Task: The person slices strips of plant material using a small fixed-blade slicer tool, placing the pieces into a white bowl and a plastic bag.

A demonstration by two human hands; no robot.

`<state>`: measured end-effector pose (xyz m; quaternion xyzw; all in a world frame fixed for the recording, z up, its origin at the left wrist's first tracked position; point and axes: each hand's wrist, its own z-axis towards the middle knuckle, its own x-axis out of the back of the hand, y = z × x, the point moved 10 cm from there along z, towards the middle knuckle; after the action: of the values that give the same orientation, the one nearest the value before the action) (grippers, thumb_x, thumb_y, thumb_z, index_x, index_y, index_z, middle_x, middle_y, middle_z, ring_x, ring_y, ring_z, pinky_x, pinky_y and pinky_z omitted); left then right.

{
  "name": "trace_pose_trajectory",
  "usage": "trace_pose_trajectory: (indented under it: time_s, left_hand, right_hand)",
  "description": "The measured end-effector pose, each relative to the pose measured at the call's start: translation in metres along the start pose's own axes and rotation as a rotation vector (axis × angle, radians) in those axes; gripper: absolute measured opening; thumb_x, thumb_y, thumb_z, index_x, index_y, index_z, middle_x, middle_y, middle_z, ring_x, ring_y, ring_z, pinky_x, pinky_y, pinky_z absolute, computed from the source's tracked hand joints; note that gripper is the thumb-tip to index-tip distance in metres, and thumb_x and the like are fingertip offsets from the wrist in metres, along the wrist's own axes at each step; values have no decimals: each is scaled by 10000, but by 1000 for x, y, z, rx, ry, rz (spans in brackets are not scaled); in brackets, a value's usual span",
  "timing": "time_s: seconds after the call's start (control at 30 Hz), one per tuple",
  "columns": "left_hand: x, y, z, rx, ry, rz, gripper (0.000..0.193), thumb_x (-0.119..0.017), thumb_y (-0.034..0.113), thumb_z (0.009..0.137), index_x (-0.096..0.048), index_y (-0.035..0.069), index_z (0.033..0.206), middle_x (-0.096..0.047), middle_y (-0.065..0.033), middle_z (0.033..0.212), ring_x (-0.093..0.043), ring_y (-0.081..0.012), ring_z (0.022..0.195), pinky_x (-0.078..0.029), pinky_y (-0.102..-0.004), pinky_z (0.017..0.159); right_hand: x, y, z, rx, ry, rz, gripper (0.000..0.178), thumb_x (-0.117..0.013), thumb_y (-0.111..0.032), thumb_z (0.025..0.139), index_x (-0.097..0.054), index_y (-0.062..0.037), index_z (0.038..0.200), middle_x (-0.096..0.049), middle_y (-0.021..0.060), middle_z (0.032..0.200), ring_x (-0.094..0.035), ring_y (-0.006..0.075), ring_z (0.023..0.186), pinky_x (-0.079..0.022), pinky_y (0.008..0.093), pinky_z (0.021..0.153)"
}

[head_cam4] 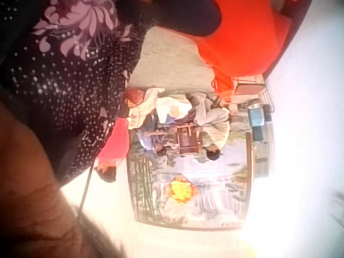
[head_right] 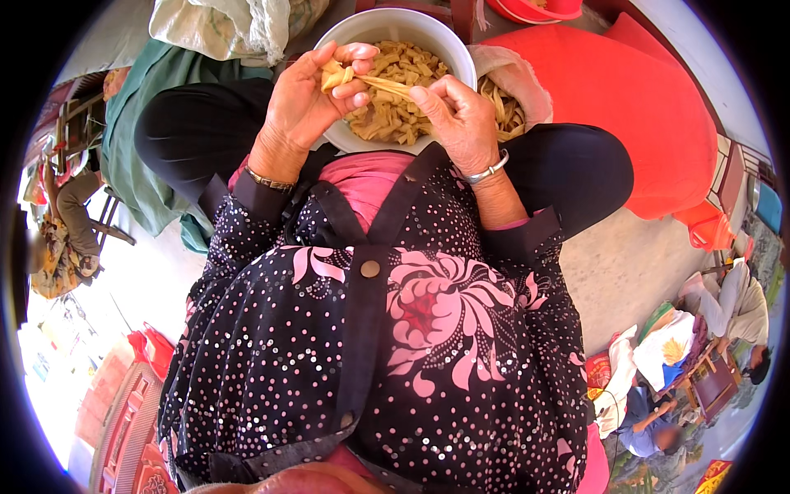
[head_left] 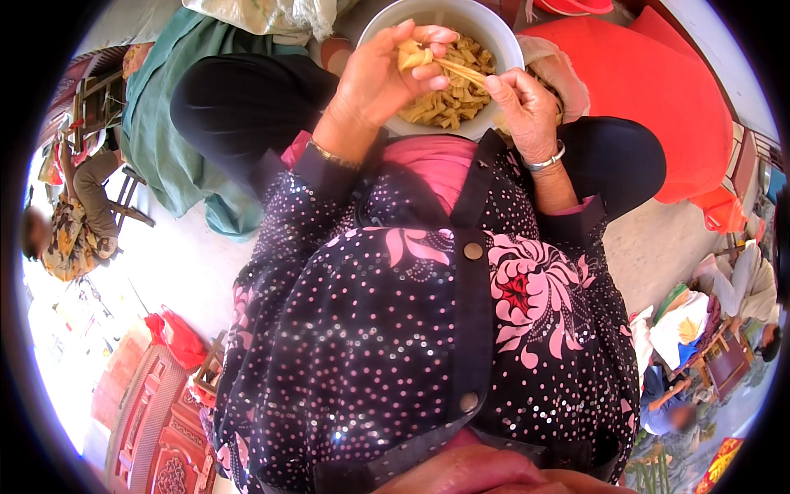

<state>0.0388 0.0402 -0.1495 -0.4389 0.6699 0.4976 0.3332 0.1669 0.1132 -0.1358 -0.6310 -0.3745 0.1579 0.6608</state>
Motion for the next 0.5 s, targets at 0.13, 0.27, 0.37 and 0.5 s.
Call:
trace_pose_trajectory:
  time_s: [0.13, 0.27, 0.37, 0.5]
  left_hand:
    - [7, 0, 2, -27, 185, 133, 443, -368, 282, 969, -538, -92, 1135, -541, -54, 890, -450, -108, 626, -459, -320, 697]
    - [9, -16, -1, 25, 314, 231, 447, -347, 281, 977, -554, -89, 1116, -542, -52, 854, -461, -116, 626, -462, -326, 691]
    - [8, -15, 1, 6, 244, 213, 449, -343, 285, 979, -565, -85, 1100, -537, -47, 845, -449, -119, 619, -439, -318, 671]
    - [11, -8, -6, -5, 252, 143, 449, -344, 287, 978, -572, -83, 1088, -529, -42, 839, -408, -103, 593, -408, -297, 648]
  right_hand:
    - [-26, 10, 3, -50, -234, -14, 327, -554, -332, 918, -610, -9, 924, -621, 23, 728, -574, 99, 621, -435, 231, 548]
    - [-45, 1, -2, -213, -380, 158, 344, -493, -316, 938, -619, -1, 995, -630, 48, 740, -615, 149, 681, -470, 277, 617]
    - [-48, -14, 6, 2, -332, 118, 365, -470, -333, 961, -572, -25, 795, -461, -28, 614, -393, 57, 553, -320, 210, 504]
    - [-35, -20, -4, 22, -335, 45, 349, -482, -303, 954, -562, -24, 762, -455, -7, 610, -402, 81, 550, -343, 230, 528]
